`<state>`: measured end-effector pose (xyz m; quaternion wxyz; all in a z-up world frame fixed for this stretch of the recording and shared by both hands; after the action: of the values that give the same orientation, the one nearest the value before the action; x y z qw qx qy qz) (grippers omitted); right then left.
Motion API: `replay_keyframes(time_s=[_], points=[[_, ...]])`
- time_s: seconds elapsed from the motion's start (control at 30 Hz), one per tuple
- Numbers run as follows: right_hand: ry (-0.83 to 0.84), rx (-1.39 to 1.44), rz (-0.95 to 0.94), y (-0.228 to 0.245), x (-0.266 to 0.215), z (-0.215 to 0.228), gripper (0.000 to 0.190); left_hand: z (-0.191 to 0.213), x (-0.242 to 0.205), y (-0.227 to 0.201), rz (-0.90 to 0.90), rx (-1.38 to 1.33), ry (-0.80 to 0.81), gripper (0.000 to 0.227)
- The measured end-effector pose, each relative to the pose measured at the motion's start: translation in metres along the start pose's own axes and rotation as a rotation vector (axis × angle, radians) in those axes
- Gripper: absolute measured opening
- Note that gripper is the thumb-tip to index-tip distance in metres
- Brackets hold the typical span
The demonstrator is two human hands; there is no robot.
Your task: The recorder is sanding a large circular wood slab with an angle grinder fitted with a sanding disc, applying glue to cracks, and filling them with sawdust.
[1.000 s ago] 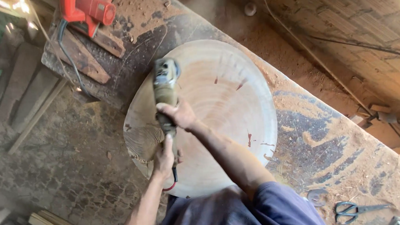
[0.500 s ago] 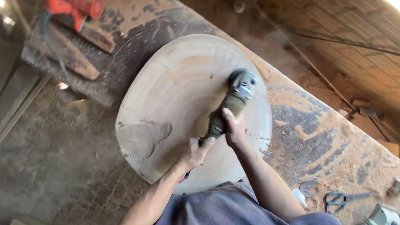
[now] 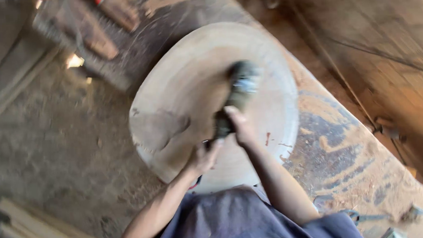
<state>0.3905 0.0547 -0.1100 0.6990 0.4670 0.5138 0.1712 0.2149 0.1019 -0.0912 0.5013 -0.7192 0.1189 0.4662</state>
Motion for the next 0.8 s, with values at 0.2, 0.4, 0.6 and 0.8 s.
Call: replay_keyframes(time_s=[0.2,0.4,0.6,0.8], points=[[-0.245,0.599,0.194,0.034,-0.010,0.025,0.033,-0.027,0.010,-0.022,-0.115,0.065,0.208,0.059],[0.142,0.230,0.043,0.067,0.021,-0.112,0.042,0.064,-0.047,0.013,-0.025,-0.092,-0.093,0.057],[0.377,0.369,0.003,0.082,0.015,-0.211,0.048,0.108,-0.083,0.070,-0.029,-0.243,-0.327,0.074],[0.300,0.261,0.043,0.079,0.051,-0.144,0.052,0.087,-0.051,-0.003,0.009,-0.077,-0.302,0.071]])
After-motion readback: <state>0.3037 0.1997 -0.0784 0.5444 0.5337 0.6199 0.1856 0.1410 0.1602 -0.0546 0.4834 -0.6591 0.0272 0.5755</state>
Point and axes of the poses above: each hand's wrist, its own x-axis towards the middle knuckle, its own z-axis out of the back of the hand, y = z × x, the point moved 10 cm from there along x, towards the middle knuckle, and after that the axes turned 12 degrees about y, right-handed, at the moved point
